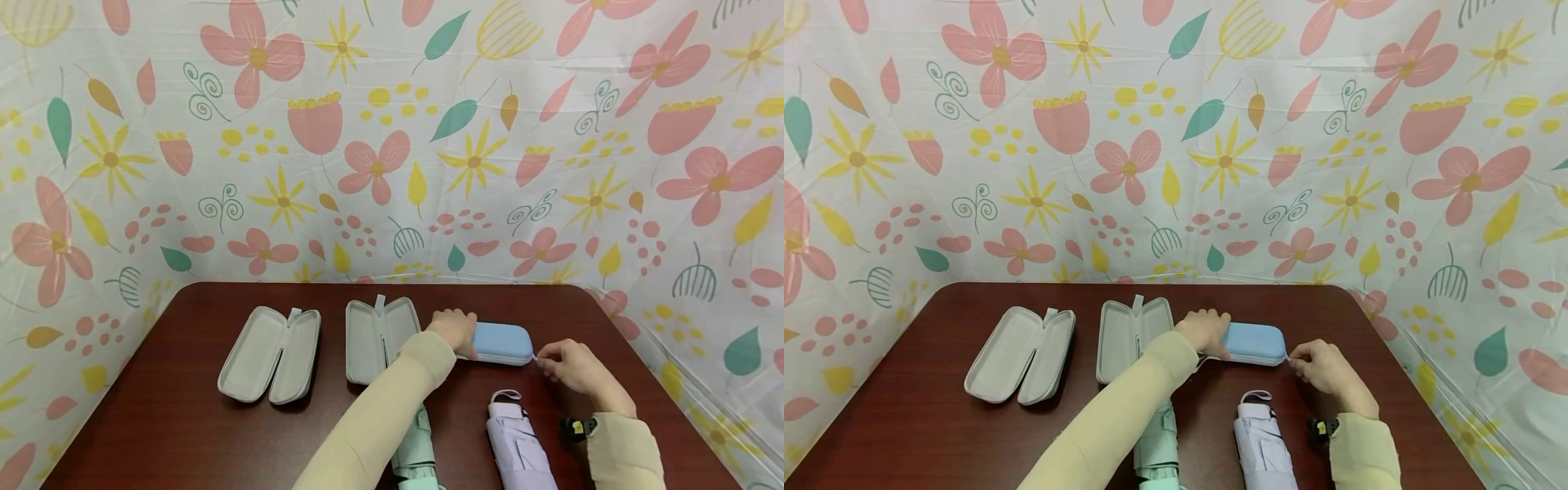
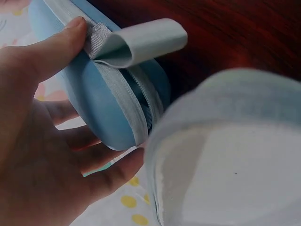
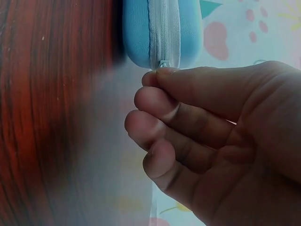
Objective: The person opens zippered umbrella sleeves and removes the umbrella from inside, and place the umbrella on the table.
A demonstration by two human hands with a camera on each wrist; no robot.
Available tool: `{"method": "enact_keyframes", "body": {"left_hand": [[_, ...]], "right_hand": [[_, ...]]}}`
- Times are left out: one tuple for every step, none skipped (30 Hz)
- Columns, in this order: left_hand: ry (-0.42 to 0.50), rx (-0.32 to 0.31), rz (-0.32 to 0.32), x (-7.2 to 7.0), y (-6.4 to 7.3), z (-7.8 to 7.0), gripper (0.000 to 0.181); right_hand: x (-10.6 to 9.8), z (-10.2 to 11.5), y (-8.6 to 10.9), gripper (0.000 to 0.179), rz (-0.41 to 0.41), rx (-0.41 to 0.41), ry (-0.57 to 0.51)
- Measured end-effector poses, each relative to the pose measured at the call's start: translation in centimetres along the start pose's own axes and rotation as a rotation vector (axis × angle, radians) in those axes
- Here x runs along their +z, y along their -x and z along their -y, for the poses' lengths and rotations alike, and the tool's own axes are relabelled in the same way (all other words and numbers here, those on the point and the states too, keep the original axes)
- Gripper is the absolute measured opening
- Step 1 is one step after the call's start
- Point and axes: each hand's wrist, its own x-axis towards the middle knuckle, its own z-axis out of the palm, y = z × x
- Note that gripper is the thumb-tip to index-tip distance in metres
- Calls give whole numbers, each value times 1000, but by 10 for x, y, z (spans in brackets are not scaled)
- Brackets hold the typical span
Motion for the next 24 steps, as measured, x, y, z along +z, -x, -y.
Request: {"method": "enact_keyframes", "body": {"left_hand": [[-4,-3,1,0,-1,0,67],[-7,-7,3,1,-1,0,69],[-9,-10,4,1,-2,0,69],[-12,-11,4,1,-2,0,69],[-15,-13,2,1,-2,-1,69],[-18,-15,0,1,-3,-1,68],[-22,-17,-2,2,-3,-1,67],[-24,-21,-4,2,-3,-2,67],[-28,-23,-7,2,-4,-2,66],[-35,-25,-9,3,-5,-2,65],[-41,-28,-9,3,-5,-2,66],[-48,-29,-9,3,-6,-3,66],[-54,-31,-7,3,-6,-3,67],[-60,-33,-4,3,-6,-3,68],[-66,-31,-2,3,-6,-3,69],[-70,-31,1,2,-6,-4,69],[-72,-33,4,2,-6,-4,69],[-72,-32,6,2,-6,-4,69],[-70,-32,8,1,-6,-4,69],[-69,-32,10,1,-5,-4,70],[-68,-31,10,1,-6,-4,69],[-68,-33,12,2,-6,-4,69],[-67,-35,15,2,-6,-4,70],[-65,-36,16,2,-6,-5,70]], "right_hand": [[0,0,0,8,0,-6,2],[0,1,-1,8,-1,-13,7],[1,1,-1,7,-2,-18,9],[1,2,-1,7,-2,-22,10],[2,2,-1,7,-3,-22,8],[2,2,-1,7,-5,-24,10],[2,3,-1,7,-6,-25,11],[3,3,-1,8,-5,-25,11],[3,3,-1,8,-4,-22,11],[3,3,-1,8,-4,-23,12],[3,4,-1,9,-4,-21,14],[3,4,-1,9,-5,-21,17],[3,5,-1,10,-5,-20,17],[3,5,-1,10,-5,-22,21],[2,6,-2,10,-5,-25,21],[2,7,-2,10,-5,-31,23],[2,8,-2,10,-7,-33,27],[3,9,-3,10,-9,-38,31],[3,10,-3,10,-10,-45,38],[3,11,-4,11,-11,-51,44],[3,12,-4,11,-13,-55,47],[4,12,-4,11,-16,-57,55],[4,13,-5,11,-18,-58,59],[5,13,-5,11,-19,-60,60]]}}
